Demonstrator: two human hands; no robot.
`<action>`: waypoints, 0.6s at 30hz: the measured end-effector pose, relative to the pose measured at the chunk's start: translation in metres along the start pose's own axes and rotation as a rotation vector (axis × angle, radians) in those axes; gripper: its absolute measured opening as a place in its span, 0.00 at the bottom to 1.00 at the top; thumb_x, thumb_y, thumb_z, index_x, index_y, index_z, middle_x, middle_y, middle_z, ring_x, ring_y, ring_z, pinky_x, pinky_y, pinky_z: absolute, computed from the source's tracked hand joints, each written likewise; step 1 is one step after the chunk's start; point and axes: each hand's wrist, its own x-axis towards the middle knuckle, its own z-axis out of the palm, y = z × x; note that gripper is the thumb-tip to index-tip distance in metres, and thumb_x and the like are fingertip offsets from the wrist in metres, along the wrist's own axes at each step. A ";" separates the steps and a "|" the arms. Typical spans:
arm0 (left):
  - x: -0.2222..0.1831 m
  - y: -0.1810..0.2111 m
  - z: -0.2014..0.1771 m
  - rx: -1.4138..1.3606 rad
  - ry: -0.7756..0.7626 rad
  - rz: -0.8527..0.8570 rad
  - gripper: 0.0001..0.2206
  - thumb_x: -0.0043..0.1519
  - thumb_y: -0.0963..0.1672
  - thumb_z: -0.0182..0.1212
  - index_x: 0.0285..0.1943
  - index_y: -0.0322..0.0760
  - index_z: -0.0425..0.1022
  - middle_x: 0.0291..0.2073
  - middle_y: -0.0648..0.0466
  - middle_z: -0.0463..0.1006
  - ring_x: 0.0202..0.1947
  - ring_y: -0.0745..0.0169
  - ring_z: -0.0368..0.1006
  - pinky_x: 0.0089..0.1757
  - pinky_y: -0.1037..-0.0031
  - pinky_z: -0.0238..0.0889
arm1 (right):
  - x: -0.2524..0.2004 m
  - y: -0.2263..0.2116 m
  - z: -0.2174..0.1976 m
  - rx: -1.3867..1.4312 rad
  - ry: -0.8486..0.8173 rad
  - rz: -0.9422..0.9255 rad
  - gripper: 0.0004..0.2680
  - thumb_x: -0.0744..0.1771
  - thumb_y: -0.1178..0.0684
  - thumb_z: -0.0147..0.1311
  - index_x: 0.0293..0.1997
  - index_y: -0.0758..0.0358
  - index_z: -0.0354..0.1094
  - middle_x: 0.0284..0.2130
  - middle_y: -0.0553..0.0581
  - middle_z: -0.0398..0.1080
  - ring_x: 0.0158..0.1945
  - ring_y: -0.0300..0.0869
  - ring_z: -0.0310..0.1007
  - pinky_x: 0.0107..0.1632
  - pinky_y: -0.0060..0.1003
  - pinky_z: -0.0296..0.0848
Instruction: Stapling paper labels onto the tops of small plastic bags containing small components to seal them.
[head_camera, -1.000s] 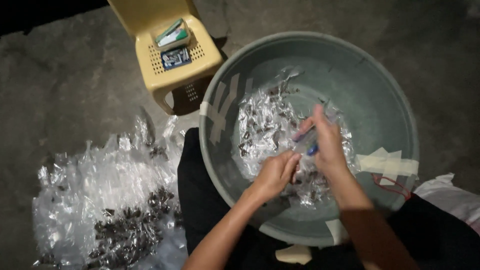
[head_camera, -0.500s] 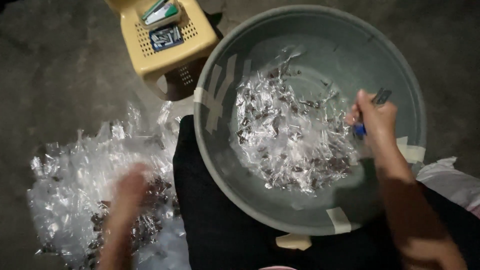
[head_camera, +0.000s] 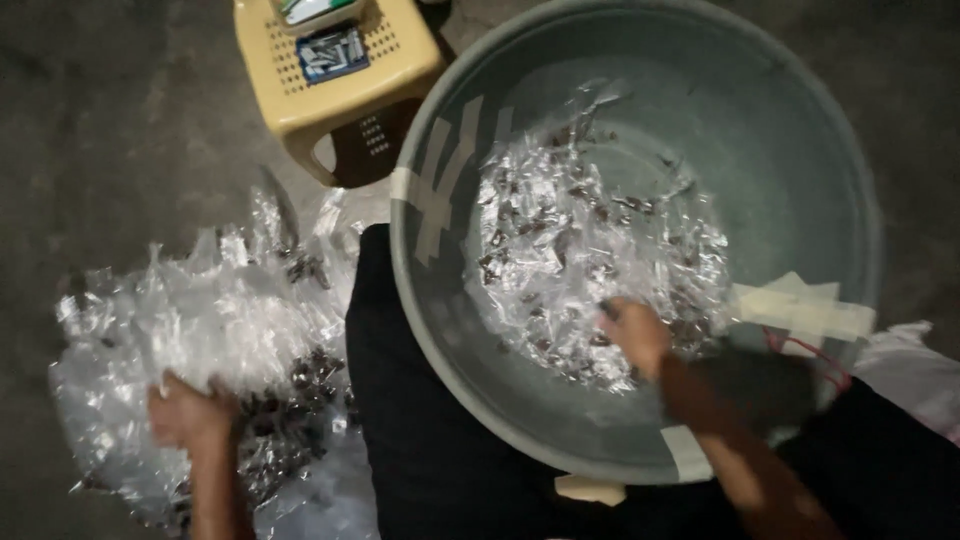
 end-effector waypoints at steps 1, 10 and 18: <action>-0.012 0.039 -0.031 0.009 0.004 -0.011 0.26 0.63 0.44 0.67 0.70 0.23 0.70 0.62 0.22 0.68 0.57 0.24 0.68 0.51 0.42 0.62 | 0.020 0.018 -0.001 0.001 -0.011 -0.009 0.11 0.67 0.49 0.57 0.54 0.57 0.74 0.29 0.53 0.72 0.29 0.43 0.70 0.38 0.40 0.70; -0.223 0.282 -0.052 -1.022 -0.940 0.238 0.21 0.56 0.43 0.64 0.59 0.33 0.71 0.40 0.50 0.80 0.37 0.59 0.78 0.42 0.71 0.73 | -0.003 0.016 -0.123 0.550 0.010 -0.070 0.03 0.67 0.59 0.61 0.39 0.69 0.76 0.19 0.56 0.69 0.20 0.41 0.64 0.25 0.34 0.62; -0.262 0.347 0.117 -1.122 -0.814 -0.457 0.22 0.56 0.39 0.52 0.60 0.16 0.66 0.50 0.35 0.75 0.47 0.47 0.75 0.48 0.66 0.70 | -0.056 -0.016 -0.162 0.575 -0.016 -0.134 0.09 0.66 0.59 0.59 0.47 0.75 0.75 0.24 0.63 0.72 0.22 0.45 0.66 0.26 0.37 0.62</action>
